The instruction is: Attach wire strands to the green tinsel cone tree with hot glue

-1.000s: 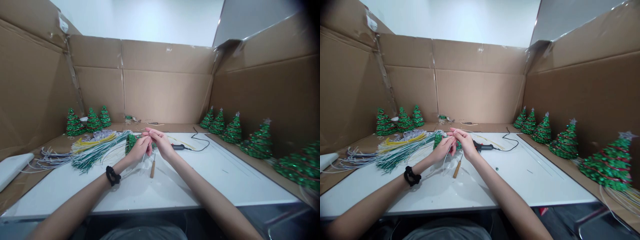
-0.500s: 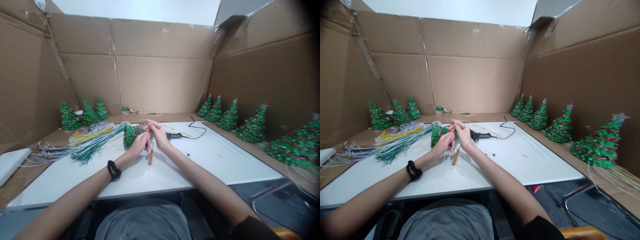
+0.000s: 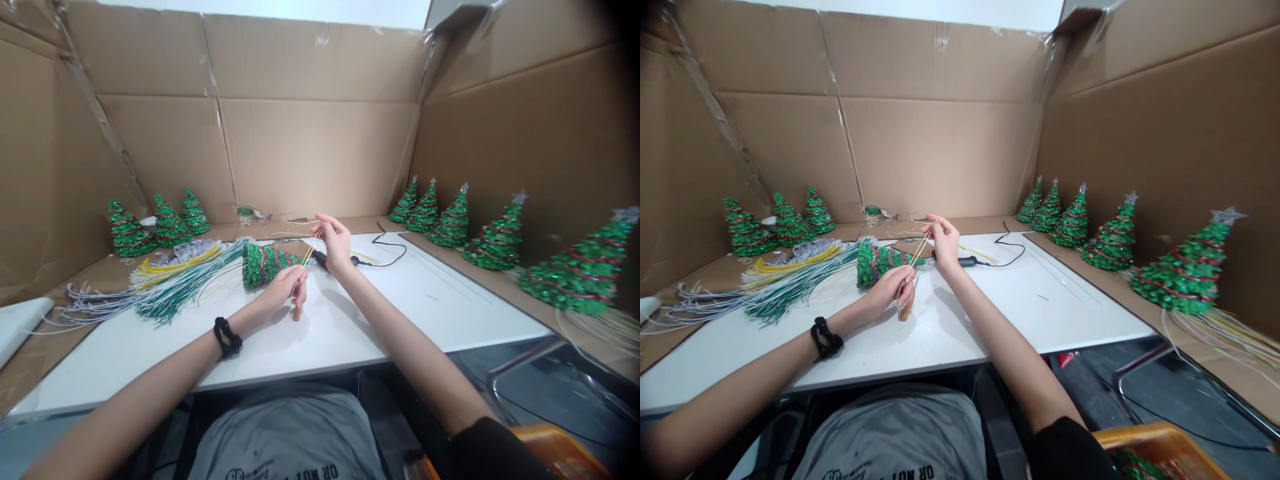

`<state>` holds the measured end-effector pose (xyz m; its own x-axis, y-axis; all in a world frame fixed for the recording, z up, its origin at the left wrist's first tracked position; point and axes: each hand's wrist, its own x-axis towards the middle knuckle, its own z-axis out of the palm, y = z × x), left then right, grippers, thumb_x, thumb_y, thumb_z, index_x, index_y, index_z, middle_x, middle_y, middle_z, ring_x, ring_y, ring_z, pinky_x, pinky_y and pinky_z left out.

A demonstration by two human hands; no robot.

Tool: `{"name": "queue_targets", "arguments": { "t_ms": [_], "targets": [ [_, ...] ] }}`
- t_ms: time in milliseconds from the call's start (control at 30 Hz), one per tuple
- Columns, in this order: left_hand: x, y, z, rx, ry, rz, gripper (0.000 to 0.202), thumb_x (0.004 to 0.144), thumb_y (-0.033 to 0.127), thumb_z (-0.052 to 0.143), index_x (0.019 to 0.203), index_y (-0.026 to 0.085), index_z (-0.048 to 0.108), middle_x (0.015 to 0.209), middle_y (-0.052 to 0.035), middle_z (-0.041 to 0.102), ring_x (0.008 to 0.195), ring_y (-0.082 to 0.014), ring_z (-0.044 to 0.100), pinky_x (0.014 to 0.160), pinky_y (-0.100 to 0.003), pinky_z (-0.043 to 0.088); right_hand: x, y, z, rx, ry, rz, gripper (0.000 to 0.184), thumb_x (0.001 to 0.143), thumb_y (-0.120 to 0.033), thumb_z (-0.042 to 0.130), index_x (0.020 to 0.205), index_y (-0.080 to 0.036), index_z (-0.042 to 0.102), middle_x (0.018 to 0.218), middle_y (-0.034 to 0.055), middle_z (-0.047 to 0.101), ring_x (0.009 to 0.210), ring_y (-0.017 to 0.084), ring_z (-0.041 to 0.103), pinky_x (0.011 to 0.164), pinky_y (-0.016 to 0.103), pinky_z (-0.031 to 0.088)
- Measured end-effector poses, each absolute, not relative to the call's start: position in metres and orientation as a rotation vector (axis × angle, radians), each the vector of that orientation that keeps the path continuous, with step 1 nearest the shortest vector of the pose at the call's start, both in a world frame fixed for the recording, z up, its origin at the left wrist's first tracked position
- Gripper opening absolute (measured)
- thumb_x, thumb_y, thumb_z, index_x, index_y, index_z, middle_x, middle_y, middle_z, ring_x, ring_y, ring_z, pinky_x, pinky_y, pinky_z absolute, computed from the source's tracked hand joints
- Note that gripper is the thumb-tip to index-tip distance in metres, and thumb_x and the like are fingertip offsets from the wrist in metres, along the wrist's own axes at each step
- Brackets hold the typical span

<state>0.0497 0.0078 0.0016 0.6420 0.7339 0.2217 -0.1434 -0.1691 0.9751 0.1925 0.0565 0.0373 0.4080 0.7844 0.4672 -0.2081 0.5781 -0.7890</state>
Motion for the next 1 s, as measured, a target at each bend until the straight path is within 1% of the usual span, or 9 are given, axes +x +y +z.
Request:
{"name": "queue_targets", "arguments": {
  "t_ms": [133,267,333,533,700,767,833,933,1000],
  "targets": [
    [0.047,0.011,0.003,1.405,0.443,0.772,0.031,0.091,0.037,0.04,0.066,0.019,0.038,0.036,0.0097,0.028,0.034,-0.0067,0.031,0.04,-0.015,0.027,0.192,0.058,0.037,-0.643,-0.957,0.887,0.02,0.072,-0.024,0.057,0.09,-0.016,0.06,0.066,-0.0021,0.066,0.061,0.009,0.055,0.064,0.022,0.043],
    [0.044,0.011,0.008,1.242,0.425,0.742,0.031,0.093,0.035,0.041,0.067,0.018,0.039,0.042,0.0111,0.02,0.035,-0.0047,0.02,0.038,-0.013,0.025,0.197,0.06,0.04,-0.597,-0.881,0.974,0.007,0.074,-0.021,0.06,0.077,-0.017,0.055,0.068,-0.0005,0.069,0.061,0.008,0.058,0.061,0.019,0.044],
    [0.043,0.012,0.009,1.185,0.419,0.735,0.03,0.094,0.032,0.039,0.068,0.017,0.04,0.043,0.0111,0.017,0.036,-0.0047,0.017,0.037,-0.012,0.024,0.203,0.061,0.043,-0.585,-0.875,0.994,0.01,0.076,-0.021,0.061,0.072,-0.017,0.053,0.068,0.0001,0.069,0.061,0.007,0.059,0.059,0.018,0.045],
    [0.042,0.013,0.009,1.042,0.404,0.707,0.028,0.095,0.028,0.038,0.07,0.017,0.042,0.046,0.0111,0.014,0.036,-0.0054,0.014,0.035,-0.013,0.026,0.222,0.06,0.051,-0.563,-0.904,1.098,0.014,0.075,-0.022,0.068,0.073,-0.016,0.055,0.07,0.0016,0.071,0.056,0.006,0.06,0.054,0.014,0.047],
    [0.03,0.019,0.023,1.004,0.417,0.767,0.025,0.093,0.025,0.039,0.069,0.018,0.043,0.047,0.0107,0.01,0.036,-0.0065,0.011,0.035,-0.015,0.024,0.225,0.059,0.054,-0.528,-0.881,1.149,0.013,0.078,-0.019,0.066,0.07,-0.015,0.057,0.072,0.0016,0.071,0.059,0.005,0.063,0.057,0.011,0.05],
    [0.02,0.023,0.036,1.122,0.463,0.739,0.026,0.093,0.026,0.039,0.068,0.017,0.045,0.048,0.0103,0.011,0.038,-0.0062,0.011,0.035,-0.015,0.021,0.223,0.059,0.054,-0.528,-0.856,1.148,0.013,0.079,-0.018,0.064,0.069,-0.016,0.057,0.071,0.0014,0.071,0.059,0.005,0.063,0.057,0.011,0.05],
    [0.008,0.027,0.052,1.357,0.576,0.607,0.025,0.091,0.028,0.043,0.07,0.016,0.05,0.049,0.0097,0.015,0.038,-0.005,0.012,0.036,-0.016,0.016,0.221,0.059,0.054,-0.529,-0.821,1.144,0.013,0.08,-0.018,0.064,0.069,-0.016,0.057,0.07,0.0016,0.071,0.06,0.006,0.064,0.056,0.011,0.05],
    [-0.008,0.031,0.075,1.618,0.707,0.682,0.026,0.089,0.034,0.047,0.074,0.015,0.054,0.052,0.0084,0.018,0.04,-0.0042,0.014,0.037,-0.017,0.011,0.219,0.06,0.053,-0.507,-0.797,1.124,0.013,0.078,-0.019,0.066,0.069,-0.016,0.058,0.072,0.0022,0.072,0.061,0.006,0.065,0.055,0.012,0.05],
    [-0.017,0.034,0.087,1.704,0.765,0.691,0.024,0.088,0.035,0.049,0.076,0.015,0.055,0.053,0.0079,0.02,0.042,-0.0043,0.014,0.038,-0.017,0.01,0.219,0.06,0.053,-0.48,-0.799,1.087,0.013,0.076,-0.02,0.068,0.069,-0.016,0.058,0.073,0.0024,0.072,0.061,0.006,0.064,0.055,0.012,0.05]
  ]
}}
